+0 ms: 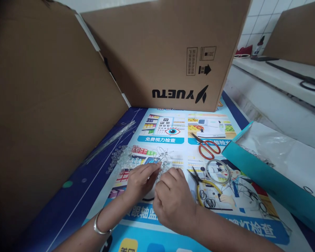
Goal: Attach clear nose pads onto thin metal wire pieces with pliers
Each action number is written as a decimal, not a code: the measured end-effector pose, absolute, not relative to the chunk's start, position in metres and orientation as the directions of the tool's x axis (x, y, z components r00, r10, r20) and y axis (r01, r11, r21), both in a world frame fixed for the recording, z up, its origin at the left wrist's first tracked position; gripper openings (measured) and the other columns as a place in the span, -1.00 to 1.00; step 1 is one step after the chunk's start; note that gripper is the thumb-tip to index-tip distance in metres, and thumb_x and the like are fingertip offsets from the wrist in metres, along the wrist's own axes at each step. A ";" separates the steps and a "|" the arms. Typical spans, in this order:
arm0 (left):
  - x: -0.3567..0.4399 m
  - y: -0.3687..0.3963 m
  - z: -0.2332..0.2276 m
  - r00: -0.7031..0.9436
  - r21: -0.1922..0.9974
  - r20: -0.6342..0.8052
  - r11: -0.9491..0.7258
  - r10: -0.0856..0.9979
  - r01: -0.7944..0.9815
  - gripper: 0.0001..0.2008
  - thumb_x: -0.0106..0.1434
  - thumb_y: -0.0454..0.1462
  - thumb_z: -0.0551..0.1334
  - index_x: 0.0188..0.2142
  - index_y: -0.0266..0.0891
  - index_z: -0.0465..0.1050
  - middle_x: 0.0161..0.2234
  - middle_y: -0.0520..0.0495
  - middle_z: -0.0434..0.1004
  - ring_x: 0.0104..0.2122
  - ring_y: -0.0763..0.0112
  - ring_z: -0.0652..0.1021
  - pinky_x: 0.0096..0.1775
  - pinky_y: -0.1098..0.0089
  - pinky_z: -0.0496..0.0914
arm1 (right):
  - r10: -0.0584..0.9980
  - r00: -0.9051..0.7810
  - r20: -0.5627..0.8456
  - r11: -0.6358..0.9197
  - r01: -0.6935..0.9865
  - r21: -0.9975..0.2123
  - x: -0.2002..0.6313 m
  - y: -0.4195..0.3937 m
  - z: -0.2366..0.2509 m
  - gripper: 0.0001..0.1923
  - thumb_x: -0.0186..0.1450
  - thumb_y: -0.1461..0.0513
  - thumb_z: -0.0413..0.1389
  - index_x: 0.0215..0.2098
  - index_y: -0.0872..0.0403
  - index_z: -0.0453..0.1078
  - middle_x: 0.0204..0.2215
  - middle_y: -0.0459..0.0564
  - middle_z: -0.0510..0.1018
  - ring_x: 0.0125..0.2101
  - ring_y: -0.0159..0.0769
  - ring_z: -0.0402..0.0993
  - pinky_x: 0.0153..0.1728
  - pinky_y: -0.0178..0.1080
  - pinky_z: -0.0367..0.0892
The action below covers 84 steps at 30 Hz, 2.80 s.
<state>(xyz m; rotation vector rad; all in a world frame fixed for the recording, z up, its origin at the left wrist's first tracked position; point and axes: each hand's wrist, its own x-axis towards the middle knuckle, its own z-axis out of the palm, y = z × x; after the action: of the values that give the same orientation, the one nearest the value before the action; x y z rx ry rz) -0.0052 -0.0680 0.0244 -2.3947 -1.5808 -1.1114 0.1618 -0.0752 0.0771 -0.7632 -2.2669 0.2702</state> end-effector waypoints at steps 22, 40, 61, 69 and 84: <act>-0.008 -0.060 0.033 -0.096 0.959 0.188 -0.162 0.977 0.234 -0.73 0.24 -0.26 0.14 -0.06 -0.25 0.31 -0.37 -0.03 0.47 -0.37 0.46 0.50 -0.26 0.42 0.40 | 0.684 -0.447 0.576 0.729 0.418 -0.542 0.170 -0.027 0.040 -0.86 0.24 0.32 0.00 -0.24 0.07 0.34 -0.34 0.02 0.41 -0.26 -0.25 0.28 -0.22 -0.13 0.25; -0.013 -0.064 0.040 -0.008 0.980 0.109 -0.106 0.994 0.168 -0.87 0.26 -0.26 0.09 -0.19 -0.24 0.26 -0.35 -0.03 0.48 -0.50 0.54 0.48 -0.39 0.46 0.37 | 0.716 -0.563 0.413 0.698 0.584 -0.414 0.165 -0.030 0.022 -0.68 0.24 0.32 -0.01 -0.03 0.08 0.27 -0.21 0.08 0.46 -0.19 -0.17 0.31 -0.16 -0.08 0.24; -0.016 -0.068 0.043 0.113 0.825 0.189 -0.220 0.975 0.521 -0.78 0.24 -0.37 0.05 -0.11 -0.18 0.29 -0.24 -0.06 0.51 -0.37 0.44 0.54 -0.38 0.47 0.39 | 0.928 -0.317 0.194 0.328 0.455 -0.828 0.157 -0.034 0.032 -0.63 0.15 0.21 0.10 -0.06 0.02 0.28 -0.34 -0.05 0.47 -0.30 -0.25 0.40 -0.26 -0.17 0.31; -0.022 -0.066 0.044 0.133 0.783 0.307 -0.329 0.942 0.528 -0.78 0.24 -0.41 0.04 -0.15 -0.18 0.31 -0.12 -0.08 0.47 -0.30 0.45 0.53 -0.30 0.45 0.40 | 0.921 -0.384 -0.060 -0.048 0.040 -0.998 0.166 -0.024 0.031 -0.69 0.17 0.17 0.10 -0.11 0.04 0.30 -0.39 -0.08 0.45 -0.38 -0.33 0.41 -0.36 -0.25 0.31; -0.009 -0.068 0.036 0.005 0.811 0.274 -0.234 0.962 0.535 -0.90 0.15 -0.31 0.18 -0.30 -0.26 0.33 -0.42 0.00 0.33 -0.45 0.46 0.37 -0.37 0.44 0.30 | 0.912 -0.382 -0.152 -0.248 -0.217 -0.944 0.172 -0.014 0.028 -0.72 0.12 0.23 0.17 -0.18 0.04 0.37 -0.42 -0.08 0.48 -0.34 -0.32 0.40 -0.24 -0.25 0.21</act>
<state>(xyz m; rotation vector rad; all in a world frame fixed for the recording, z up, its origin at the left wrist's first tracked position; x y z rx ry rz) -0.0093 -0.0683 0.0361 -2.5008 -2.1324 -1.5929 0.1717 -0.0136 0.0277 -0.9553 -1.1564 1.7483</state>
